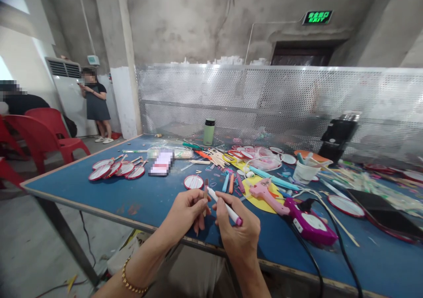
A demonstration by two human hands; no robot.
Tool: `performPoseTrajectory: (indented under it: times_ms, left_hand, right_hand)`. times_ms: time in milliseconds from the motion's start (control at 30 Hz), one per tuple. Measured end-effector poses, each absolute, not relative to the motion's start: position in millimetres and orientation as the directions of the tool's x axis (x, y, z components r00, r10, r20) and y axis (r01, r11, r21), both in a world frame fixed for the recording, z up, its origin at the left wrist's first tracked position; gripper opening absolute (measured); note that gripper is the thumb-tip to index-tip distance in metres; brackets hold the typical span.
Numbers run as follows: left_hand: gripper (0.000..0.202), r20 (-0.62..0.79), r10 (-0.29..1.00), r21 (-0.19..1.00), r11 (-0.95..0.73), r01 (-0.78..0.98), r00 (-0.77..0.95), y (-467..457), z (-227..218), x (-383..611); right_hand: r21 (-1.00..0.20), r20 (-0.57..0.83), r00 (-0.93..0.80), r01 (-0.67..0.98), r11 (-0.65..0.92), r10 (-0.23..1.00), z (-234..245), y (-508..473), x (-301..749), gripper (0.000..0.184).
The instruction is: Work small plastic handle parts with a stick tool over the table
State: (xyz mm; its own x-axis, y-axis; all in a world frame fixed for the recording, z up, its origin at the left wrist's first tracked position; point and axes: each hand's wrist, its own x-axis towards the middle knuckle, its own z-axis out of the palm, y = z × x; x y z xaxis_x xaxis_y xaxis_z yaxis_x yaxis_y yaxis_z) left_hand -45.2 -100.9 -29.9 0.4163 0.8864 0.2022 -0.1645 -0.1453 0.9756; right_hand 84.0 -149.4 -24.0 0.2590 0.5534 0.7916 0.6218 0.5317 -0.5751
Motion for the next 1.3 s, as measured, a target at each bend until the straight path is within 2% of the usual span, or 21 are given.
performPoseTrajectory:
  times_ms: [167, 333, 633, 800, 1067, 1300]
  left_hand:
    - [0.016, 0.199, 0.889, 0.976, -0.143, -0.162, 0.413, -100.9, -30.0, -45.5]
    - [0.016, 0.202, 0.888, 0.976, -0.147, -0.163, 0.413, -101.2, -29.4, -46.1]
    - [0.015, 0.206, 0.887, 0.975, -0.150, -0.164, 0.413, -99.3, -31.5, -44.7]
    - [0.015, 0.203, 0.887, 0.976, -0.146, -0.164, 0.415, -100.7, -30.5, -45.7]
    - [0.016, 0.204, 0.885, 0.975, -0.143, -0.171, 0.418, -100.3, -31.4, -44.3]
    - [0.017, 0.209, 0.887, 0.973, -0.145, -0.181, 0.412, -100.1, -31.5, -45.3]
  right_hand:
    - [-0.572, 0.783, 0.242, 0.642, 0.511, 0.573, -23.0, -148.9, 83.7, 0.017]
    - [-0.606, 0.775, 0.317, 0.616, 0.503, 0.546, -23.8, -148.9, 83.8, 0.018]
    - [-0.589, 0.771, 0.237, 0.617, 0.521, 0.591, -23.1, -148.9, 84.5, 0.016]
    - [-0.621, 0.763, 0.301, 0.591, 0.516, 0.572, -25.6, -148.3, 84.9, 0.017]
    - [-0.577, 0.780, 0.225, 0.621, 0.531, 0.584, -23.7, -148.2, 85.2, 0.015]
    - [-0.580, 0.792, 0.275, 0.621, 0.528, 0.545, -23.7, -149.8, 84.9, 0.015]
